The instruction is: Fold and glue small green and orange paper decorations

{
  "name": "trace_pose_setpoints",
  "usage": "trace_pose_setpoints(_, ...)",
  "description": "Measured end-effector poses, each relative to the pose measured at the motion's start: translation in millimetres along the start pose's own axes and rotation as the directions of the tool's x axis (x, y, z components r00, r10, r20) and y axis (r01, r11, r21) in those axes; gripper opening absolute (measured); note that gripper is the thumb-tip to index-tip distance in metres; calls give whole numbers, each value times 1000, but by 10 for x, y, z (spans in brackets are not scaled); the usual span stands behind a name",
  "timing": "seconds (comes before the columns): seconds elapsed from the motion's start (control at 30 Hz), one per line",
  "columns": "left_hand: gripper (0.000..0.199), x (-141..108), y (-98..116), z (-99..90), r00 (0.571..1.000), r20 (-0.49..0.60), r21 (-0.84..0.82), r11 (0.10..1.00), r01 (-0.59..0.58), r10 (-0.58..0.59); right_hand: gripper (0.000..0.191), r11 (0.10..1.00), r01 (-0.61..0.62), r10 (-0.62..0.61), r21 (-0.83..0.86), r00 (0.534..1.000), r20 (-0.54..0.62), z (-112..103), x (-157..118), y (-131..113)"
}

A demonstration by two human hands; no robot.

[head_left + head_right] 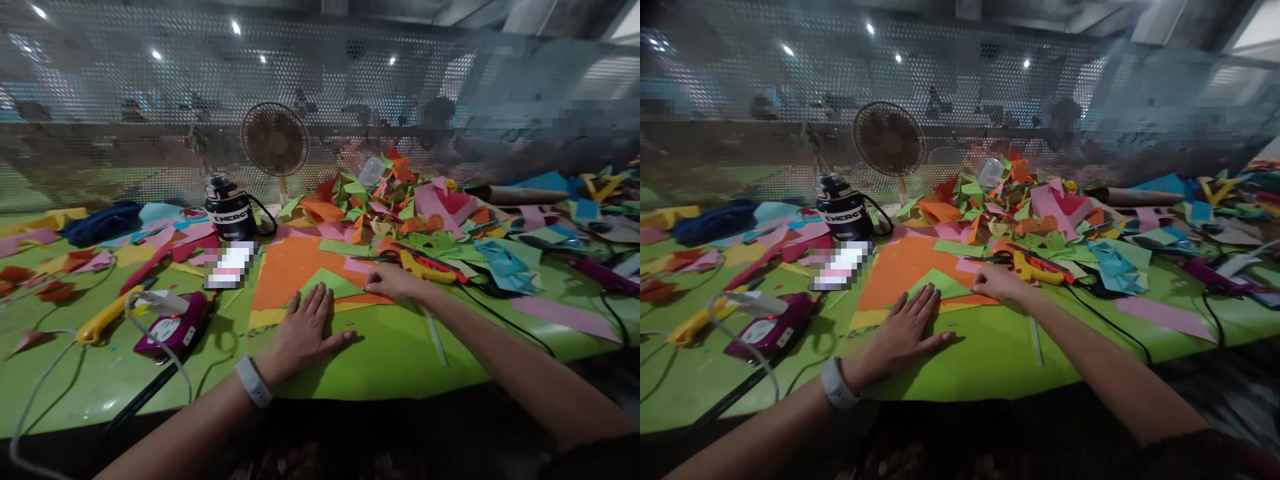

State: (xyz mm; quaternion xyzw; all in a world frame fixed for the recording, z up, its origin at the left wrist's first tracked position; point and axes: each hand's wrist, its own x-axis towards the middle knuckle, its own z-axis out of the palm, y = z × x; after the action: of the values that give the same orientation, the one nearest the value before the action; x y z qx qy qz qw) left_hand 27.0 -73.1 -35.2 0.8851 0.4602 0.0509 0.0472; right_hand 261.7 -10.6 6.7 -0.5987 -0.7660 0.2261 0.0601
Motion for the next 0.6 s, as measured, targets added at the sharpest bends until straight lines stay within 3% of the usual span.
trace_pose_setpoints(0.1, 95, -9, 21, -40, 1000, 0, 5, 1000, 3, -3, 14, 998, -37, 31, -52, 993, -117, -27, -127, -89)
trace_pose_setpoints(0.17, 94, -13, 28, -56, 1000, -2, 9, 1000, -2, 2, 27, 996, -24, 3, -89, 973, -231, 64, -210, -216)
trace_pose_setpoints(0.2, 93, -14, 28, -60, 1000, -3, 13, 1000, -7, 7, 33, 994, 3, -33, -107, 962, -272, 140, -244, -285)
trace_pose_setpoints(0.23, 92, -13, 25, -60, 1000, -3, 16, 1000, -14, 14, 38, 981, 109, -153, -160, 943, -296, 230, -272, -350)
trace_pose_setpoints(0.27, 91, -12, 21, -57, 1000, -4, 20, 1000, -21, 21, 45, 956, 205, -258, -210, 928, -269, 324, -294, -405)
trace_pose_setpoints(0.33, 90, -8, 9, -44, 999, -14, 28, 999, -37, 38, 54, 917, 294, -347, -271, 921, -176, 490, -318, -470)
trace_pose_setpoints(0.43, 86, -4, -10, -14, 998, -34, 45, 997, -59, 61, 62, 910, 301, -331, -284, 941, -63, 610, -334, -467)
trace_pose_setpoints(0.6, 82, -8, -20, 10, 997, -59, 74, 996, -53, 57, 65, 909, 292, -313, -296, 949, -24, 578, -363, -419)
